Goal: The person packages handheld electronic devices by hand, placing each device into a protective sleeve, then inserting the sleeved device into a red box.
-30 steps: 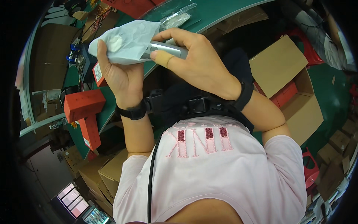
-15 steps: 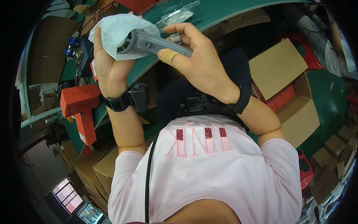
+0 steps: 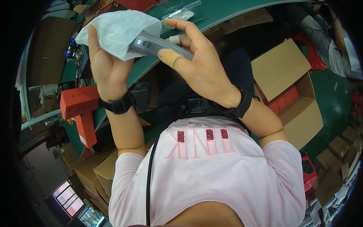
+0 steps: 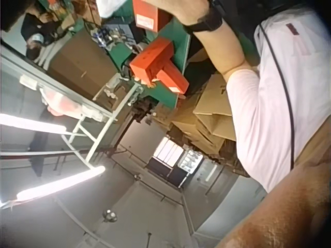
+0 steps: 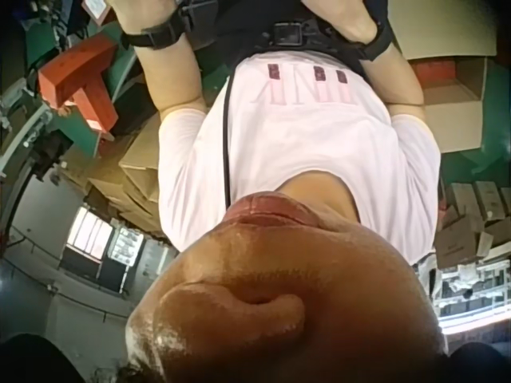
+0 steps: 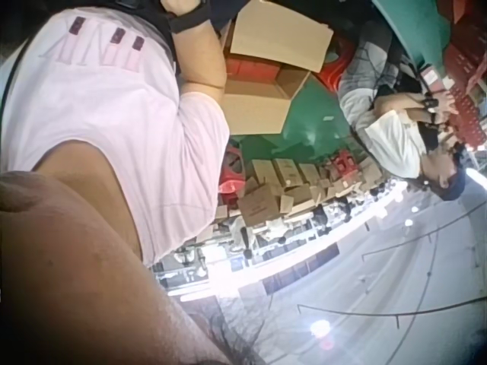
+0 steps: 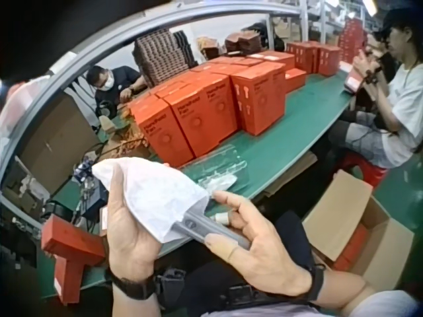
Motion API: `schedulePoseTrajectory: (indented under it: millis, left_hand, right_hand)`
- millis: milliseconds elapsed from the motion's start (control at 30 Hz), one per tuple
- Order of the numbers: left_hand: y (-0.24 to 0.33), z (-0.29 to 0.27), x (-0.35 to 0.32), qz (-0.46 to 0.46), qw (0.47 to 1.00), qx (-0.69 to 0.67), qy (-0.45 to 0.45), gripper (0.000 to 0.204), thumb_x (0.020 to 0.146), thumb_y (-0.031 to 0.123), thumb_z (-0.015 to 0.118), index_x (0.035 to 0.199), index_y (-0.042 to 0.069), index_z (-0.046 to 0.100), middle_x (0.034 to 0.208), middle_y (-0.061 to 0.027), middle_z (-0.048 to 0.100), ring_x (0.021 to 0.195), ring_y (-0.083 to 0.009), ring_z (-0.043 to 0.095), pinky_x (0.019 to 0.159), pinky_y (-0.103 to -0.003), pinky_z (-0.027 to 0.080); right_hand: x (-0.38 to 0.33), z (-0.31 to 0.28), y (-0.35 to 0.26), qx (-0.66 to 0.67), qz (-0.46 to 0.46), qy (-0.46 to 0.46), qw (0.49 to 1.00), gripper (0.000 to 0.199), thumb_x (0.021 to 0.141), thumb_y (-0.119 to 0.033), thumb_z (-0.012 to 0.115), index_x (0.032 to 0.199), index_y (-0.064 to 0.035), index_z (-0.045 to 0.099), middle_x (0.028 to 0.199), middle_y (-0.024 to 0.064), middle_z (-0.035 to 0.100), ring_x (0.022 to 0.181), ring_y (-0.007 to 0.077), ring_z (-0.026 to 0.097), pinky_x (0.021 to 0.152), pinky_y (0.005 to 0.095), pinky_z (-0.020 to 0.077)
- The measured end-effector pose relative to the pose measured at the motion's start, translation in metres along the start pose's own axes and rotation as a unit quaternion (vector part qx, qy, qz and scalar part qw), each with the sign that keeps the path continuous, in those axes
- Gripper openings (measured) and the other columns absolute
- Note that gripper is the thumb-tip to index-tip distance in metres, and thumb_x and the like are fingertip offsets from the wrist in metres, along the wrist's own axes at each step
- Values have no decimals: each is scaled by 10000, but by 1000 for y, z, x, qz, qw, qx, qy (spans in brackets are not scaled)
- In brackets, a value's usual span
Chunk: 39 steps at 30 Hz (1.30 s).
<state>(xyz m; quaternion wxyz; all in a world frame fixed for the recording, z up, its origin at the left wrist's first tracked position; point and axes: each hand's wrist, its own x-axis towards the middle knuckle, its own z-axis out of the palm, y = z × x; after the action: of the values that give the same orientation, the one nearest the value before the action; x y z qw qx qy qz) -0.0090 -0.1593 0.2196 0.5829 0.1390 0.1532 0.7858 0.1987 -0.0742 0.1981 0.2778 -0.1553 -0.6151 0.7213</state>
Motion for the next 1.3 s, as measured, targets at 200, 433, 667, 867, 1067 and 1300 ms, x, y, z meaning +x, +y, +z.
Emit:
schedulePoseTrajectory:
  millis: [200, 433, 667, 867, 1067, 1300]
  left_hand:
    - [-78, 33, 2, 295, 870, 353, 176, 343, 953, 146, 733, 1219, -6, 578, 1124, -49, 646, 978, -113, 621, 856, -269, 499]
    - [-79, 20, -18, 67, 948, 306, 55, 451, 988, 249, 673, 1352, 20, 539, 1297, -62, 615, 1227, -167, 566, 1032, -369, 451]
    - [-108, 48, 9, 64, 970, 192, 133, 416, 984, 351, 689, 1243, 38, 597, 1151, -51, 665, 949, -116, 644, 783, -297, 525]
    - [-106, 49, 14, 98, 970, 195, 107, 400, 1034, 338, 609, 1234, -7, 592, 1149, -56, 662, 915, -123, 641, 764, -283, 515]
    - [-104, 36, 7, 112, 958, 212, 156, 351, 1014, 254, 648, 1194, -38, 579, 1156, -77, 662, 977, -150, 645, 891, -292, 495]
    - [-104, 40, 15, 21, 970, 203, 135, 383, 934, 237, 751, 1229, 46, 599, 1143, -35, 667, 1003, -142, 651, 900, -310, 512]
  right_hand:
    - [13, 16, -12, 68, -83, 6, 994, 715, 926, -23, 635, 1556, -20, 297, 1279, 127, 566, 1161, 150, 528, 994, 291, 443]
    - [12, -32, 7, 58, -130, 86, 986, 519, 1022, -134, 551, 1513, -25, 423, 1099, 39, 628, 840, 74, 579, 733, 234, 489]
    - [15, -25, 1, -65, -103, 54, 991, 414, 1038, -196, 517, 1407, -10, 537, 1010, 60, 660, 762, 93, 586, 636, 240, 480]
    - [12, -30, 6, -158, -142, 71, 975, 567, 979, -136, 629, 1497, -20, 427, 1196, 145, 680, 1007, 190, 656, 844, 308, 539]
    - [10, -27, 16, -209, -224, 133, 943, 874, 925, -120, 710, 1616, -57, 179, 1322, 170, 627, 1107, 221, 650, 918, 324, 529]
    - [11, -38, 14, -179, -248, 101, 947, 766, 944, -147, 708, 1577, -8, 300, 1388, 173, 597, 1125, 209, 649, 949, 321, 519]
